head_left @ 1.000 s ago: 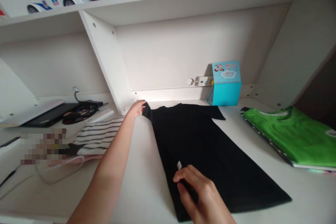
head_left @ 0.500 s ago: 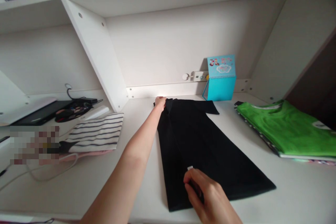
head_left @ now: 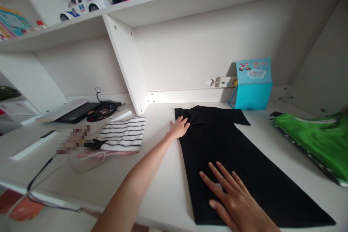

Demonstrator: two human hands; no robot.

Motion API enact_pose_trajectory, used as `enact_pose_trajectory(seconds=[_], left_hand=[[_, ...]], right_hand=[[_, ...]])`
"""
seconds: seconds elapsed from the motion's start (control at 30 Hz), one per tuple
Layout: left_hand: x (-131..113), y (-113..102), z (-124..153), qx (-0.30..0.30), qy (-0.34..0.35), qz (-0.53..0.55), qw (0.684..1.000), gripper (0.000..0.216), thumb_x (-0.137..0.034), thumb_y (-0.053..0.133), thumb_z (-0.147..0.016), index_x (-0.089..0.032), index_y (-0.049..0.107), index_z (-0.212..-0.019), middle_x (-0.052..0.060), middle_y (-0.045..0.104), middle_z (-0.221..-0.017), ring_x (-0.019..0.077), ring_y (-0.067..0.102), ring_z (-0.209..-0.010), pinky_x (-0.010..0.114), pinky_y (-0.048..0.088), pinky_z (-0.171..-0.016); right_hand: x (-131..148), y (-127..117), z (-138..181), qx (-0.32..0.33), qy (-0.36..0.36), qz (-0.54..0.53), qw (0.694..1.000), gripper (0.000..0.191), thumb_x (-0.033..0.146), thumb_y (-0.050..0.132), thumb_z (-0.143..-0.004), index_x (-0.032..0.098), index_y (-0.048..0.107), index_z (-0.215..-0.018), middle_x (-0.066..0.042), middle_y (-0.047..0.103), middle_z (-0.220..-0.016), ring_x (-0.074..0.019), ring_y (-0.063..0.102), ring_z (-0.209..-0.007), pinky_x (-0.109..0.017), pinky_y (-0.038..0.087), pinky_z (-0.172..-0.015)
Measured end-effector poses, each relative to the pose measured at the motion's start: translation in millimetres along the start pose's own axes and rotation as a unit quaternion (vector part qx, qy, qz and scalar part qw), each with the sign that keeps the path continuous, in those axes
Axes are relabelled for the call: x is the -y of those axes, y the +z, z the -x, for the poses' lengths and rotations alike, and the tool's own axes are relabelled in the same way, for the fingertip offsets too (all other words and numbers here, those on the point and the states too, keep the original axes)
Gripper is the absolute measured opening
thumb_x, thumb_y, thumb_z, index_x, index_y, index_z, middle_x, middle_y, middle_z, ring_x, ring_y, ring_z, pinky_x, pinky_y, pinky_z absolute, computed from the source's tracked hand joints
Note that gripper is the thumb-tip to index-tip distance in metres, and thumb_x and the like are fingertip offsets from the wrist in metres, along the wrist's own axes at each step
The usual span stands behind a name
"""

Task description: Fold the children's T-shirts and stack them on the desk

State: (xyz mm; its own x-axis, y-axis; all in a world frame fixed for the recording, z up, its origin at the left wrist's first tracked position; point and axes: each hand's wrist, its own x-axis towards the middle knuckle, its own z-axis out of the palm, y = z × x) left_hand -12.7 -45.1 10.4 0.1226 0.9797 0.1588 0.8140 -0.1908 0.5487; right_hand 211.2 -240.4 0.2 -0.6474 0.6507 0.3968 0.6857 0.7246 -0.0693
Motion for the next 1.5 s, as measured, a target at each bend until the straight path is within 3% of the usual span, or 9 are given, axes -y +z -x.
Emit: enact_pose_trajectory(seconds=[0.17, 0.4, 0.7, 0.83, 0.97, 1.1, 1.2, 1.3, 1.5], left_hand=[[11.1, -5.0, -7.6, 0.066, -0.028, -0.142, 0.987, 0.056, -0.052, 0.017, -0.089, -0.027, 0.027, -0.138, 0.009, 0.014, -0.148, 0.0285, 0.009, -0.136, 0.069, 0.001, -0.097], [25.0, -16.4, -31.8, 0.088, -0.049, -0.154, 0.983, 0.059, -0.053, 0.017, -0.087, -0.027, 0.02, -0.14, 0.005, 0.009, -0.149, 0.0277, 0.006, -0.136, 0.067, 0.001, -0.098], [17.3, -8.6, -39.2, 0.06, 0.017, -0.169, 0.984, 0.058, -0.053, 0.019, -0.088, -0.028, 0.019, -0.141, 0.003, 0.012, -0.149, 0.0258, 0.004, -0.136, 0.056, 0.004, -0.105], [18.2, 1.1, -45.5, 0.07, 0.01, -0.169, 0.983, 0.062, -0.059, 0.019, -0.085, -0.029, 0.024, -0.14, 0.003, 0.014, -0.149, 0.0285, 0.009, -0.136, 0.048, 0.016, -0.106], [21.1, 4.2, -52.6, 0.055, -0.016, -0.176, 0.983, 0.063, -0.062, 0.019, -0.084, -0.032, 0.025, -0.139, 0.004, 0.013, -0.149, 0.0323, 0.008, -0.135, 0.052, 0.012, -0.105], [16.0, 5.8, -49.8, 0.049, -0.017, -0.179, 0.982, 0.061, -0.065, 0.022, -0.082, -0.038, 0.031, -0.136, 0.005, 0.018, -0.148, 0.0382, 0.011, -0.133, 0.057, 0.003, -0.103], [13.7, 6.5, -41.2, 0.042, -0.016, -0.178, 0.983, 0.062, -0.068, 0.02, -0.08, -0.041, 0.031, -0.135, 0.004, 0.019, -0.148, 0.0404, 0.01, -0.133, 0.06, 0.003, -0.101], [16.7, 5.4, -33.9, 0.031, -0.025, -0.175, 0.984, 0.058, -0.063, 0.015, -0.084, -0.041, 0.029, -0.135, 0.004, 0.019, -0.148, 0.0389, 0.01, -0.133, 0.061, 0.005, -0.101], [21.8, 3.9, -31.8, 0.004, -0.015, -0.201, 0.979, 0.053, -0.049, 0.019, -0.089, -0.032, 0.03, -0.138, 0.007, 0.02, -0.147, 0.0355, 0.012, -0.134, 0.059, 0.006, -0.103]], right_hand=[[10.5, 5.1, 4.1, 0.015, 0.005, 0.02, 1.0, 0.053, 0.046, 0.043, -0.086, 0.031, 0.031, -0.136, -0.012, 0.037, -0.136, -0.0342, 0.036, -0.122, -0.054, 0.046, -0.083], [34.2, 16.0, 3.7, -0.017, 0.008, 0.041, 0.999, 0.06, 0.048, 0.045, -0.084, 0.029, 0.028, -0.138, -0.014, 0.039, -0.135, -0.0361, 0.037, -0.122, -0.055, 0.047, -0.081], [28.4, -34.5, -19.0, 0.061, 0.032, -0.047, 0.997, 0.053, 0.046, 0.044, -0.086, 0.029, 0.033, -0.135, -0.011, 0.027, -0.141, -0.0301, 0.026, -0.128, -0.051, 0.041, -0.091], [32.2, -25.0, -17.4, 0.083, -0.058, -0.07, 0.992, 0.057, 0.043, 0.047, -0.086, 0.03, 0.028, -0.137, -0.011, 0.035, -0.137, -0.0287, 0.035, -0.125, -0.049, 0.042, -0.09], [28.8, -35.6, -7.4, 0.109, -0.111, -0.092, 0.984, 0.045, 0.036, 0.047, -0.087, 0.039, 0.038, -0.131, -0.005, 0.046, -0.131, -0.024, 0.045, -0.119, -0.039, 0.047, -0.086], [-32.0, -62.3, -18.7, 0.16, 0.03, -0.145, 0.976, 0.039, 0.039, 0.041, -0.09, 0.036, 0.044, -0.129, 0.002, 0.039, -0.138, -0.0159, 0.04, -0.123, -0.03, 0.04, -0.097], [-113.5, -57.2, -45.5, 0.11, 0.21, -0.051, 0.97, 0.038, 0.03, 0.043, -0.089, 0.016, 0.053, -0.123, -0.008, 0.05, -0.129, -0.0185, 0.044, -0.12, -0.03, 0.031, -0.102], [-183.8, -35.1, -69.2, 0.093, 0.353, 0.016, 0.931, 0.041, 0.021, 0.038, -0.089, -0.001, 0.049, -0.122, -0.021, 0.053, -0.121, -0.0248, 0.046, -0.117, -0.032, 0.033, -0.099], [-229.5, -8.5, -84.8, 0.081, 0.465, 0.031, 0.881, 0.046, 0.03, 0.04, -0.087, -0.008, 0.056, -0.109, -0.03, 0.057, -0.107, -0.0346, 0.053, -0.106, -0.038, 0.041, -0.084]])
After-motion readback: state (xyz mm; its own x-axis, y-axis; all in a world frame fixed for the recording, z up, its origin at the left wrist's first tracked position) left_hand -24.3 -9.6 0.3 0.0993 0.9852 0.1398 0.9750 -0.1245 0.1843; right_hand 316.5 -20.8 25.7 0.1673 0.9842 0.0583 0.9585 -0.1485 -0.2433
